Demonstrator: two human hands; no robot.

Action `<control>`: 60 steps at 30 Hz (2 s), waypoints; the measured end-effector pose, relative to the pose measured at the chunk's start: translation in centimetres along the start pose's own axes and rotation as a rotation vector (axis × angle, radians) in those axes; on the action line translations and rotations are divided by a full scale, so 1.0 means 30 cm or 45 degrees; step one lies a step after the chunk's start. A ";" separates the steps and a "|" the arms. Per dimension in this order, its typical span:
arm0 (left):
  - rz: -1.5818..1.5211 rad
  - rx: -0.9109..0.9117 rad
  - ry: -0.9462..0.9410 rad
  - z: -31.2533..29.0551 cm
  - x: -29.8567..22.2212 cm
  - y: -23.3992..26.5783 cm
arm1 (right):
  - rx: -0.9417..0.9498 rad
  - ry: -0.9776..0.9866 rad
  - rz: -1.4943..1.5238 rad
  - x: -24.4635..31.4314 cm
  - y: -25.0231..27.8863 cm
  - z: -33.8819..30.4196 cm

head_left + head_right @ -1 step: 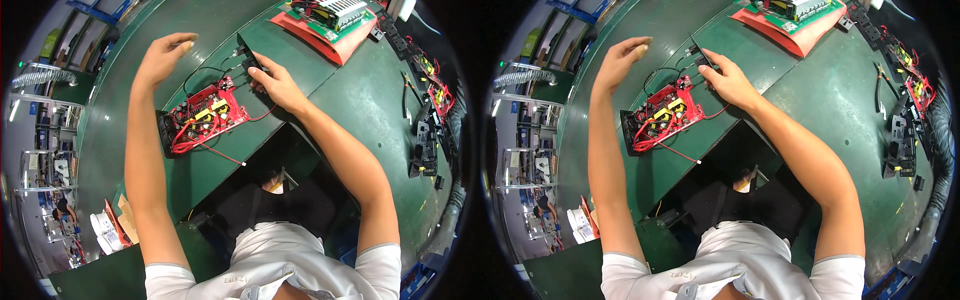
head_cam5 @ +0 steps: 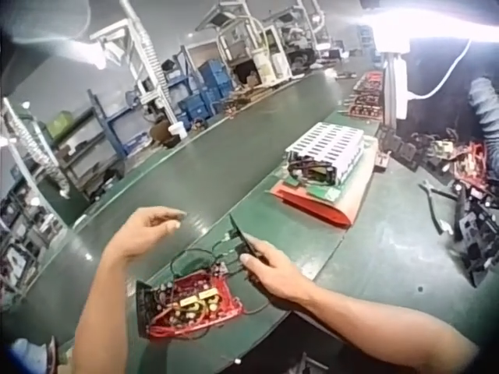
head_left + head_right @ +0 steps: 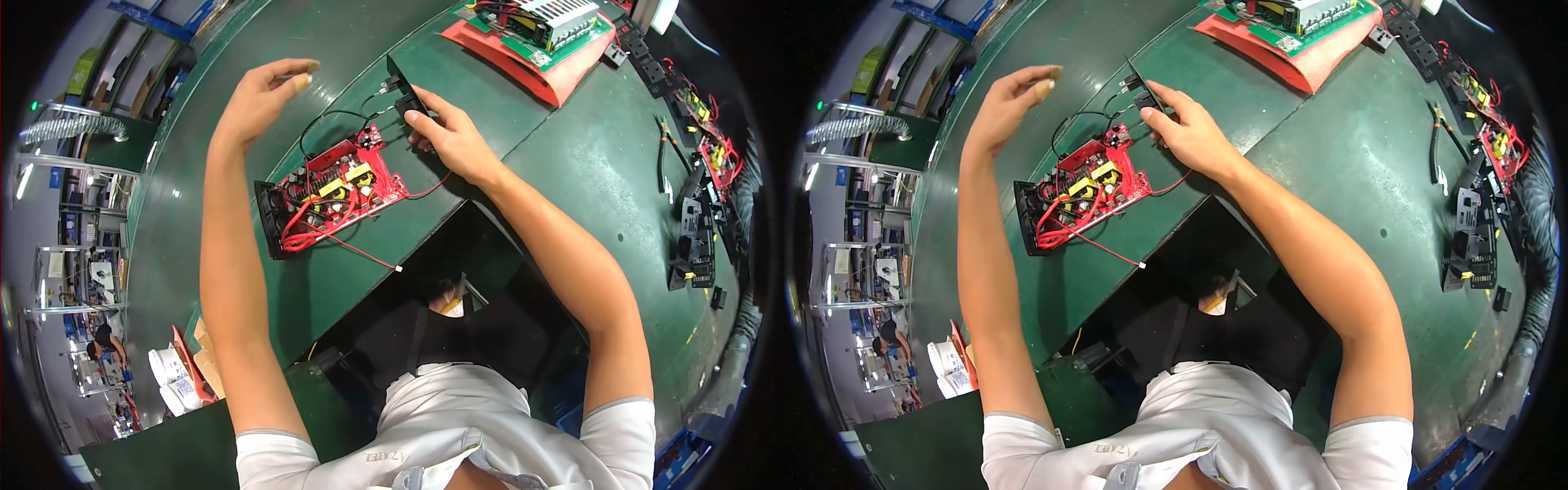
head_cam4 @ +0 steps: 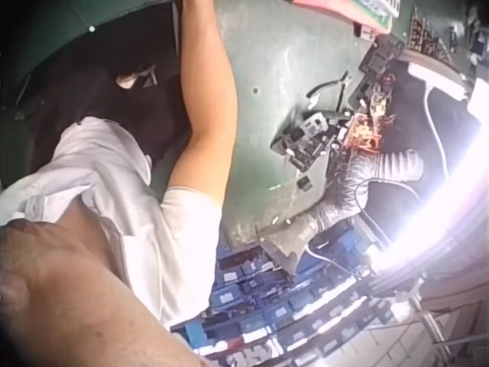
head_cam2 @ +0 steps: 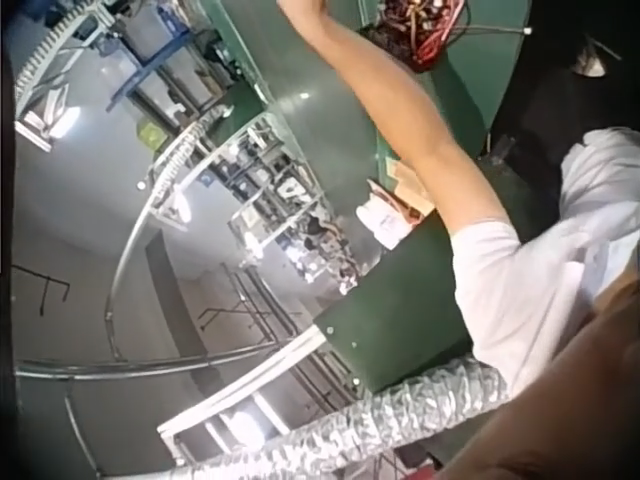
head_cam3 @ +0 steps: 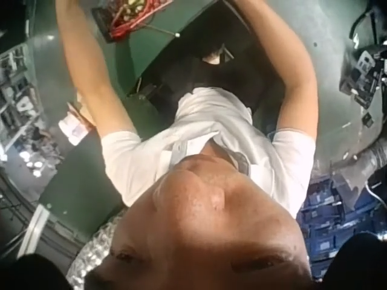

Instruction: Assembling electronic components and connecting wires to a circuit board at an assembly station.

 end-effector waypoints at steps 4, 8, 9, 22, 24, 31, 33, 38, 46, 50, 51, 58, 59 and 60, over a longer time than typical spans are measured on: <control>0.045 0.273 0.005 -0.039 0.036 -0.069 | 0.011 0.010 -0.018 -0.005 -0.002 0.006; 0.232 0.365 0.070 -0.081 0.018 -0.113 | 0.005 0.011 0.006 -0.014 0.006 0.006; 0.261 0.403 0.016 -0.088 0.027 -0.097 | 0.003 0.011 0.005 -0.014 0.002 0.008; 1.012 -0.219 -0.426 -0.194 -0.099 -0.042 | 0.007 -0.029 -0.008 -0.009 0.008 0.008; 1.054 -0.327 -0.674 -0.238 -0.124 -0.071 | 0.024 -0.013 0.031 -0.006 0.003 0.011; 0.593 -0.410 -0.545 -0.235 -0.055 -0.269 | 0.034 -0.061 0.045 0.003 0.001 0.004; 0.509 -0.421 -0.540 -0.222 -0.038 -0.298 | 0.001 -0.049 0.034 0.007 -0.001 0.010; 0.274 -0.422 -0.433 -0.205 0.015 -0.313 | -0.158 -0.276 0.176 0.007 -0.067 0.033; 0.079 -0.359 -0.345 -0.196 0.029 -0.312 | -0.048 -0.200 0.404 -0.004 -0.133 -0.002; 0.078 -0.376 -0.346 -0.187 0.025 -0.320 | -0.037 -0.146 0.282 0.016 -0.139 -0.014; 0.099 -0.397 -0.372 -0.189 0.023 -0.319 | -0.043 -0.139 0.264 0.017 -0.142 -0.015; 0.145 -0.399 -0.435 -0.193 0.011 -0.310 | -0.036 -0.250 0.530 -0.027 -0.133 -0.001; 0.173 -0.395 -0.447 -0.192 0.011 -0.312 | -0.051 -0.274 0.580 -0.029 -0.133 -0.001; 0.165 -0.399 -0.433 -0.195 0.012 -0.313 | -0.054 -0.275 0.583 -0.028 -0.135 -0.003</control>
Point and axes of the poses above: each hand's wrist, its own z-axis towards the middle knuckle, its own y-axis out of the back of the hand, x = y × z, the point moved 5 cm from there along z, towards the middle knuckle, and after that the axes turned 7 degrees about y, right-handed, at the moved point
